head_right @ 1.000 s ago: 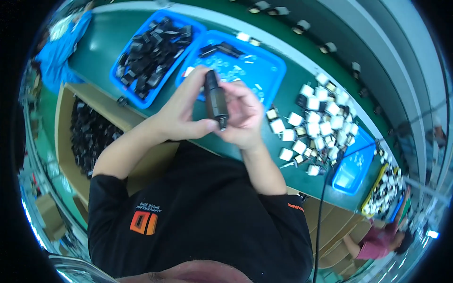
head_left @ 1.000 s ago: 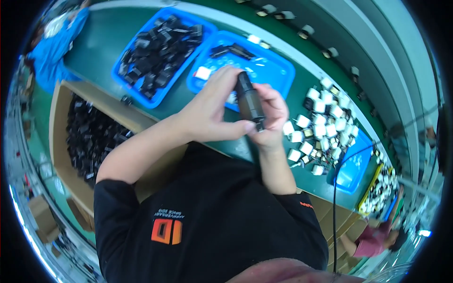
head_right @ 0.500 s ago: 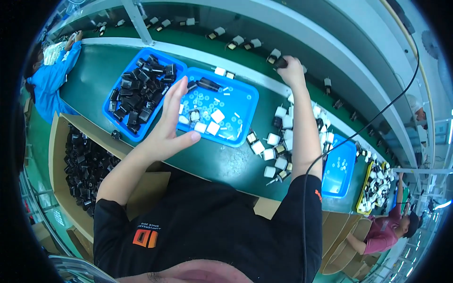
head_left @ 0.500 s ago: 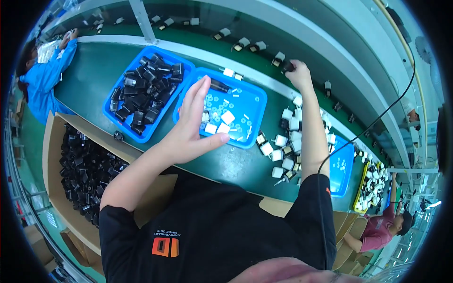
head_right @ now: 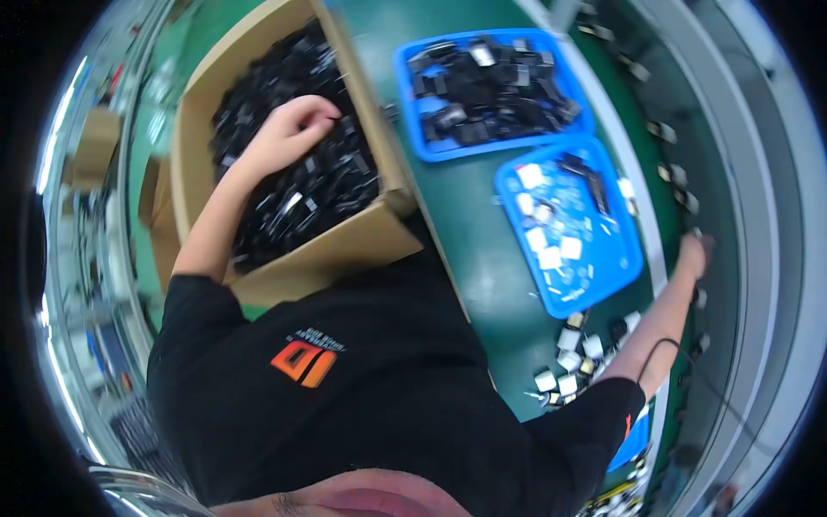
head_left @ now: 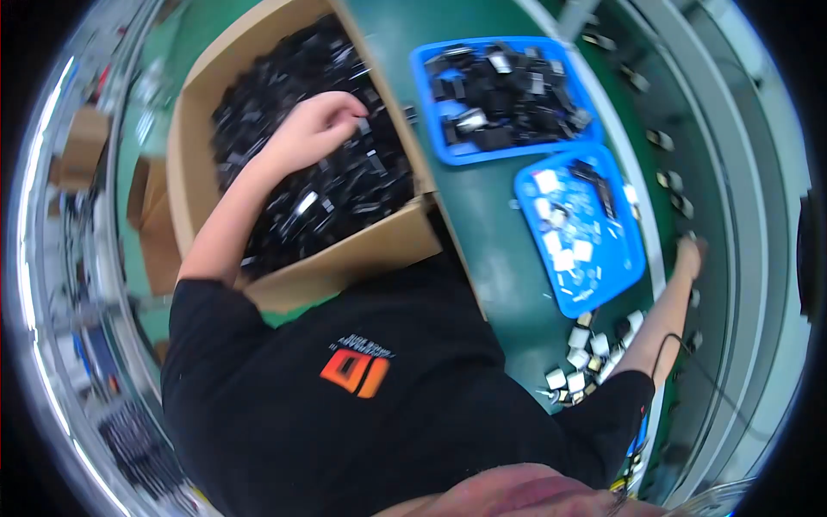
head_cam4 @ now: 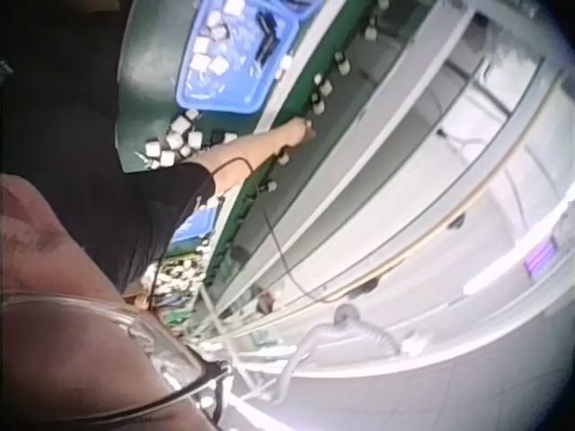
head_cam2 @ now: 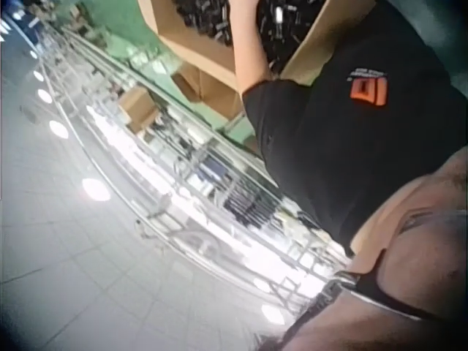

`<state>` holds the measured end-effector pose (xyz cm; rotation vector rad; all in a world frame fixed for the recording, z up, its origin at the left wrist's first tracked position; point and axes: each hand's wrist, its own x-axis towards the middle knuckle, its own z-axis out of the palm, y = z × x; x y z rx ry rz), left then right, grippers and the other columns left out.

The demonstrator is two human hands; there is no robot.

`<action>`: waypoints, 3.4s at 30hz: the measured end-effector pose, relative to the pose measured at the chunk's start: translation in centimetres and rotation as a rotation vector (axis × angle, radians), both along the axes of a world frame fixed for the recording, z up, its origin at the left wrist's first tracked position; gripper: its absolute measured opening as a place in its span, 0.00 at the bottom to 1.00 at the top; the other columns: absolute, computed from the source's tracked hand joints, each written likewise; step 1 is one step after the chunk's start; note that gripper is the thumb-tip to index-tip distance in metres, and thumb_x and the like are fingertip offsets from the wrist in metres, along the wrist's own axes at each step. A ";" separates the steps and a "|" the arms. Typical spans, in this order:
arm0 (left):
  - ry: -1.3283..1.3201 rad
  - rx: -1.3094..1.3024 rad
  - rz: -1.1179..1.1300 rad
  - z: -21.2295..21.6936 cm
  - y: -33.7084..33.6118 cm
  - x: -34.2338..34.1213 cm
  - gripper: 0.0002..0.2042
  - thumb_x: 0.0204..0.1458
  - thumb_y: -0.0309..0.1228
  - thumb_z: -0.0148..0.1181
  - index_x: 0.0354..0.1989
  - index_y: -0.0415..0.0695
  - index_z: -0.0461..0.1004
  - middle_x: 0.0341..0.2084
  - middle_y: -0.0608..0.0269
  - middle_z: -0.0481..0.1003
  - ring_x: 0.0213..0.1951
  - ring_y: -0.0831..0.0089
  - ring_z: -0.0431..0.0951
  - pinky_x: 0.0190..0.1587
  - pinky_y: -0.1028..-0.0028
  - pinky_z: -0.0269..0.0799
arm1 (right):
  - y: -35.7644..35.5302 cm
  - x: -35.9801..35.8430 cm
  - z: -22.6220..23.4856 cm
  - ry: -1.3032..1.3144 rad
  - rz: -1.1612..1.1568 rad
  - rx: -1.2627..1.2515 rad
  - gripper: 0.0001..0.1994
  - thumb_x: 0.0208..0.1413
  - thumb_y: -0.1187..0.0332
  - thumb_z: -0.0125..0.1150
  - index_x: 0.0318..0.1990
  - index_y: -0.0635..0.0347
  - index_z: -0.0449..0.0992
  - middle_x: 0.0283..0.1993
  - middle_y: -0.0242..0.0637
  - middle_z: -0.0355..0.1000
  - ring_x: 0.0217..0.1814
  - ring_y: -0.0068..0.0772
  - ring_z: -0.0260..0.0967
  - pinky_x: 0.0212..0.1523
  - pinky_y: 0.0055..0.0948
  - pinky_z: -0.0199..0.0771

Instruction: The person assembles cylindrical components by hand, then places the assembled parts into plastic trays.

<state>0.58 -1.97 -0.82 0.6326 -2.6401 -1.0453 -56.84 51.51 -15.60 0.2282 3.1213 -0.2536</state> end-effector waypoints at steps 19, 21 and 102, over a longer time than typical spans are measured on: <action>-0.329 0.030 -0.313 -4.2 1.0 1.1 0.15 0.41 0.28 0.70 0.38 0.39 0.74 0.35 0.57 0.76 0.44 0.61 0.78 0.46 0.67 0.73 | -10.5 33.3 11.8 0.190 0.376 -2.301 0.13 0.61 0.76 0.52 0.53 0.55 0.73 0.58 0.48 0.66 0.51 0.47 0.67 0.48 0.38 0.71; -0.113 0.033 -0.236 -2.6 1.3 1.4 0.12 0.44 0.21 0.65 0.38 0.40 0.73 0.37 0.59 0.72 0.46 0.66 0.79 0.48 0.71 0.73 | -10.4 33.9 10.1 0.065 0.512 -2.167 0.14 0.58 0.77 0.56 0.52 0.57 0.72 0.59 0.50 0.65 0.46 0.45 0.71 0.44 0.36 0.76; 0.602 -0.099 -1.096 4.1 21.5 -16.6 0.27 0.36 0.21 0.71 0.51 0.37 0.76 0.44 0.54 0.78 0.38 0.57 0.79 0.42 0.64 0.74 | -12.8 38.6 13.1 0.098 0.846 -1.409 0.38 0.38 0.62 0.79 0.59 0.65 0.68 0.60 0.41 0.63 0.60 0.38 0.64 0.63 0.35 0.60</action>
